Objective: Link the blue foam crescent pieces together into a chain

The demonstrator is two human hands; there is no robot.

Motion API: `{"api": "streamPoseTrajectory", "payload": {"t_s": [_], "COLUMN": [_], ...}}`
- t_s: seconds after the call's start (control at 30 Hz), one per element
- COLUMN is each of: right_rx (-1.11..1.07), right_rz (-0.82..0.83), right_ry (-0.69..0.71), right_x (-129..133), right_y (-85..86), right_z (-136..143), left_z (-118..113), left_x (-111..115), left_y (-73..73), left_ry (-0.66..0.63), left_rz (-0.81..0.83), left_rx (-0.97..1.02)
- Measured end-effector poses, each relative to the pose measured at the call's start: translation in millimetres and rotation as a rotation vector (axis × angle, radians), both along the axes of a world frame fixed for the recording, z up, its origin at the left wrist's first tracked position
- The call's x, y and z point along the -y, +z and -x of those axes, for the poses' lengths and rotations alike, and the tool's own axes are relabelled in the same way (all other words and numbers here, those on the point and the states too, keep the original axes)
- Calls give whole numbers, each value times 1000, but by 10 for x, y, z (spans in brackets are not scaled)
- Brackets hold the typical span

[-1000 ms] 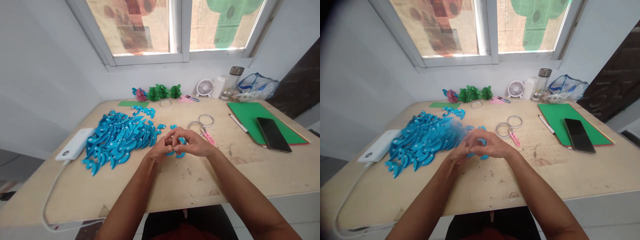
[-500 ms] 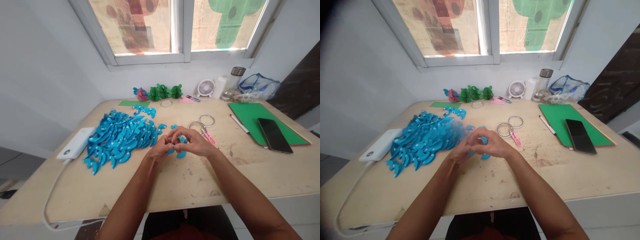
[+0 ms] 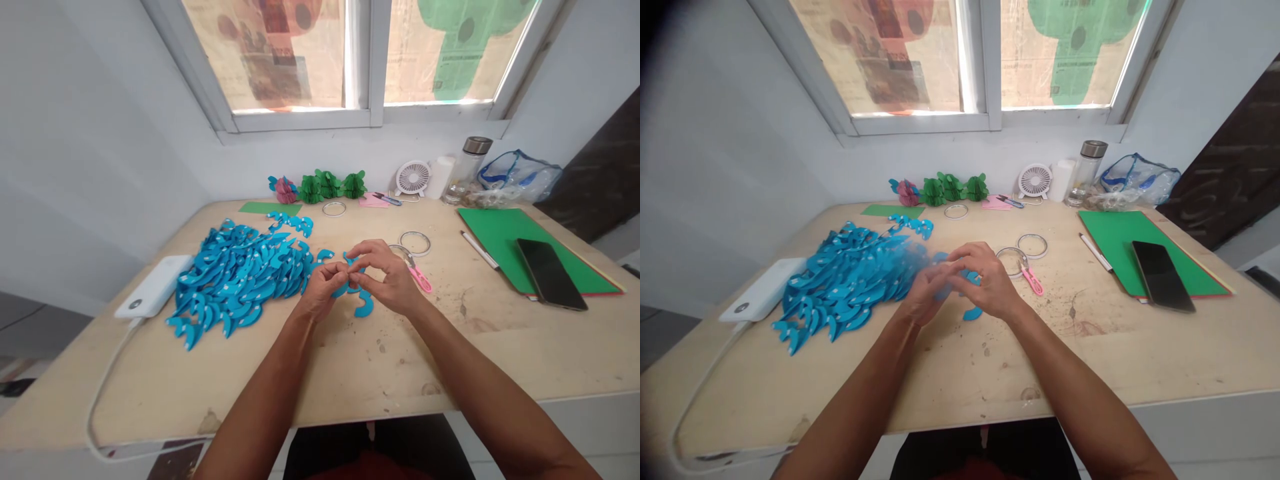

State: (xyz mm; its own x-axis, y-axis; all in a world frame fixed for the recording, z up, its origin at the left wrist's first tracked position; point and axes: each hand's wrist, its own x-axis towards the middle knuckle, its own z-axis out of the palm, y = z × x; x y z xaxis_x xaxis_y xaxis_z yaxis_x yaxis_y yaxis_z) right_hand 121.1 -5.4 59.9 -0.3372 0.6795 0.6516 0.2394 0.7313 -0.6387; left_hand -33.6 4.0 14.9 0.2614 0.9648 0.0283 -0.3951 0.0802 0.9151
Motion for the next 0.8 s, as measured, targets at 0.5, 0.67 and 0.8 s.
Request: {"api": "streamPoseTrajectory", "payload": {"t_s": [0.5,0.67,0.8], "right_rx": [-11,16,86], "right_rz": [-86,-142,-196], "right_ry": [-1,-29,-74], "right_x": [-40,-45,-38], "right_y": [-88,-93,-88], "right_z": [13,18,21], "left_z": [-11,15,41], "left_x": [-66,-55,-55], "left_y": [-143,-121,-91], "left_ry": [-33,-41,-46], "left_rz": [37,16,-61], "left_rx": [53,14,-58]}}
